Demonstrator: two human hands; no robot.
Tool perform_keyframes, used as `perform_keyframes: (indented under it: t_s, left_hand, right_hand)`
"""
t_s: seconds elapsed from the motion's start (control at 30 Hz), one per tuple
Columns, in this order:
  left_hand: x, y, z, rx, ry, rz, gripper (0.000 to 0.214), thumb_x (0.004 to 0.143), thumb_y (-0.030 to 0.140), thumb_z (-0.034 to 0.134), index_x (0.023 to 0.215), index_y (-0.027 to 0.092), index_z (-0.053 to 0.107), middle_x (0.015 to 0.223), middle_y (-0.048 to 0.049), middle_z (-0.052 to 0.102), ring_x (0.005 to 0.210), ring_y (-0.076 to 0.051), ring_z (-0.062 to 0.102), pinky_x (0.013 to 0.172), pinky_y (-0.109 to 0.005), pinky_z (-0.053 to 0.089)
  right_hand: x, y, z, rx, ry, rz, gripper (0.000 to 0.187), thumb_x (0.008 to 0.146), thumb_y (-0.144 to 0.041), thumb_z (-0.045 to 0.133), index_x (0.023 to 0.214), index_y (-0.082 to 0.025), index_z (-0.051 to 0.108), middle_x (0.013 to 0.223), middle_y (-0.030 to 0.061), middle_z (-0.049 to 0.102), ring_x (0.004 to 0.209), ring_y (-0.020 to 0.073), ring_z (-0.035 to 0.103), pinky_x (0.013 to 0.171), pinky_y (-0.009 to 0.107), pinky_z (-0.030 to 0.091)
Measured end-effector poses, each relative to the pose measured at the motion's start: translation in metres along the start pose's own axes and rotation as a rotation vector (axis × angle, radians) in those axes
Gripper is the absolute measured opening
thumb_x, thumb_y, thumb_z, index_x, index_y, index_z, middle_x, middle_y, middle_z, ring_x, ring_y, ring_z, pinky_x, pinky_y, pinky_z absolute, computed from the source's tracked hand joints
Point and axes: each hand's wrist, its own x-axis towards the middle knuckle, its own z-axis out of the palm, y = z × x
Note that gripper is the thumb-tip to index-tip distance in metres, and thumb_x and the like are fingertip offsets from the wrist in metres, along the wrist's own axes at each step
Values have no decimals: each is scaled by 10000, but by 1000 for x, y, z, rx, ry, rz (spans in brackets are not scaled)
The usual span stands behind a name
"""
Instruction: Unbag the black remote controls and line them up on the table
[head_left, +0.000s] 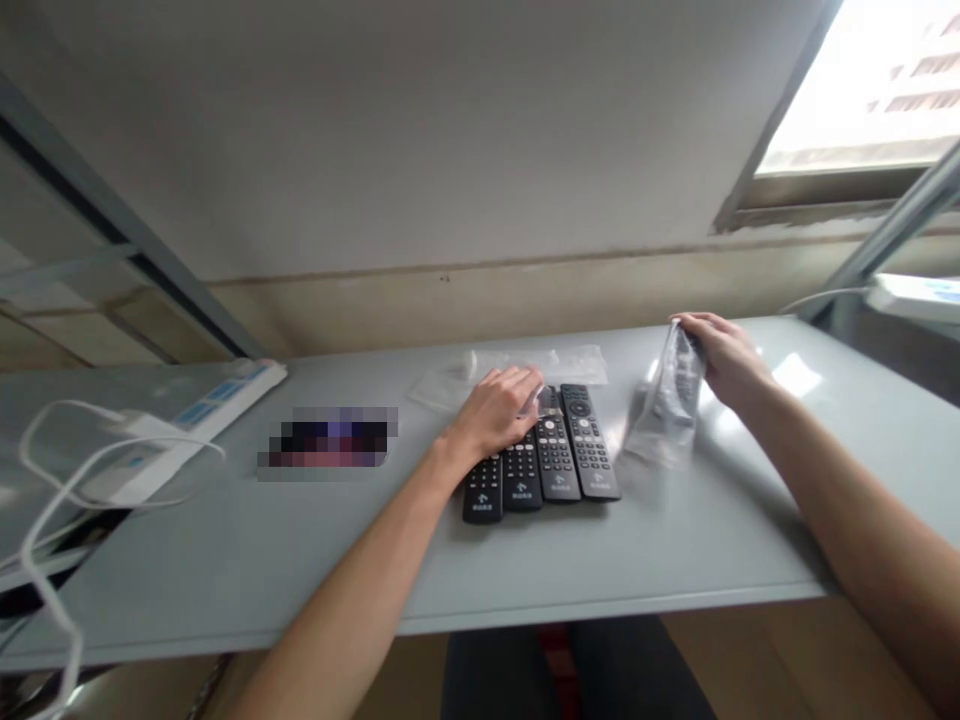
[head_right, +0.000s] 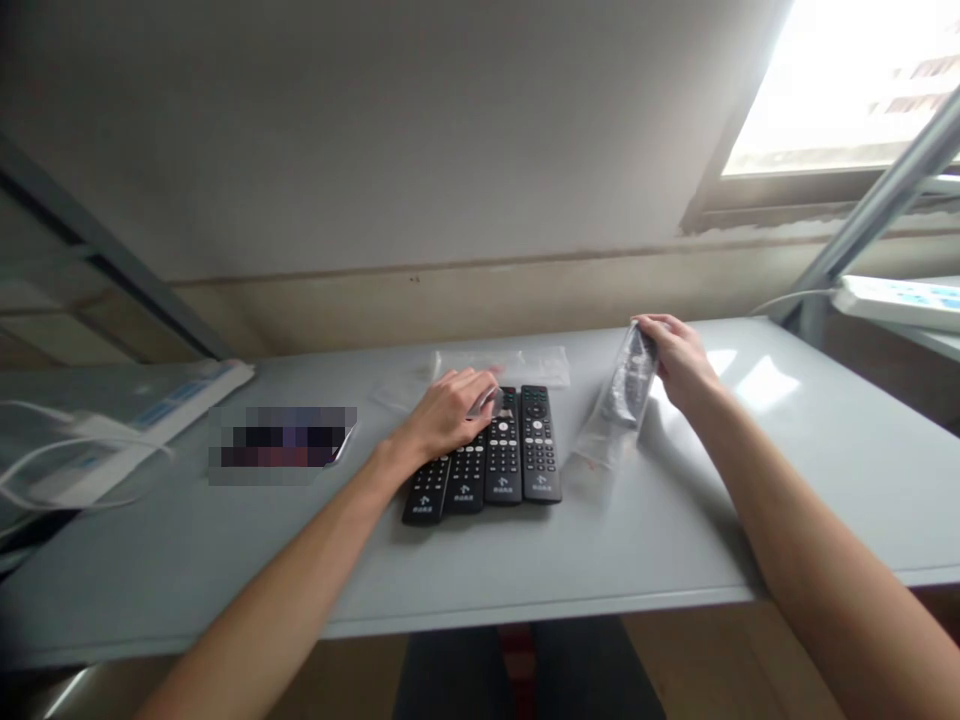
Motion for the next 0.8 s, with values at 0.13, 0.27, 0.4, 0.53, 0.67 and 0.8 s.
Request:
perform_keyframes:
  t_s: [0.13, 0.27, 0.4, 0.53, 0.67, 0.8]
  left_hand:
    - [1, 0, 0, -30, -1, -15, 158, 974, 168, 564, 1112, 165, 640, 1076, -99, 721, 1014, -234, 666, 948, -401, 508]
    - [2, 1, -1, -43, -14, -19, 124, 968, 157, 570, 1064, 165, 649, 1041, -91, 717, 988, -226, 666, 952, -405, 515]
    - [3, 1, -2, -47, 1, -21, 106, 968, 148, 568, 1039, 172, 643, 1004, -77, 707, 950, -216, 663, 927, -393, 524]
    - [3, 2, -3, -53, 0, -23, 109, 964, 147, 567, 1041, 173, 640, 993, -73, 700, 923, -215, 658, 911, -395, 530]
    - [3, 2, -2, -61, -1, -24, 133, 965, 156, 554, 1058, 172, 648, 993, -78, 699, 916, -220, 656, 913, -410, 530]
    - [2, 0, 0, -66, 7, -22, 139, 968, 161, 550, 1067, 181, 646, 987, -72, 698, 916, -214, 655, 924, -403, 524]
  right_hand:
    - [7, 9, -5, -91, -23, -12, 197, 888, -378, 782, 970, -219, 698, 747, 3, 626, 593, 136, 539, 524, 256, 427]
    - [14, 16, -15, -224, 15, -24, 392, 834, -532, 833, 985, -214, 660, 744, 19, 643, 595, 150, 565, 522, 270, 455]
    - [19, 23, -16, -370, 5, -128, 407, 807, -504, 844, 1012, -206, 657, 753, 36, 667, 634, 174, 581, 548, 285, 447]
    - [20, 29, -10, -530, -189, -257, 357, 837, -497, 774, 1030, -212, 679, 696, 17, 640, 603, 168, 531, 546, 285, 409]
    - [21, 33, -6, -639, -313, -359, 340, 866, -524, 723, 1008, -215, 726, 673, 18, 621, 613, 170, 527, 563, 290, 399]
    - [31, 37, -13, -544, -53, -298, 274, 849, -476, 732, 942, -220, 705, 716, 42, 648, 627, 189, 559, 541, 302, 412]
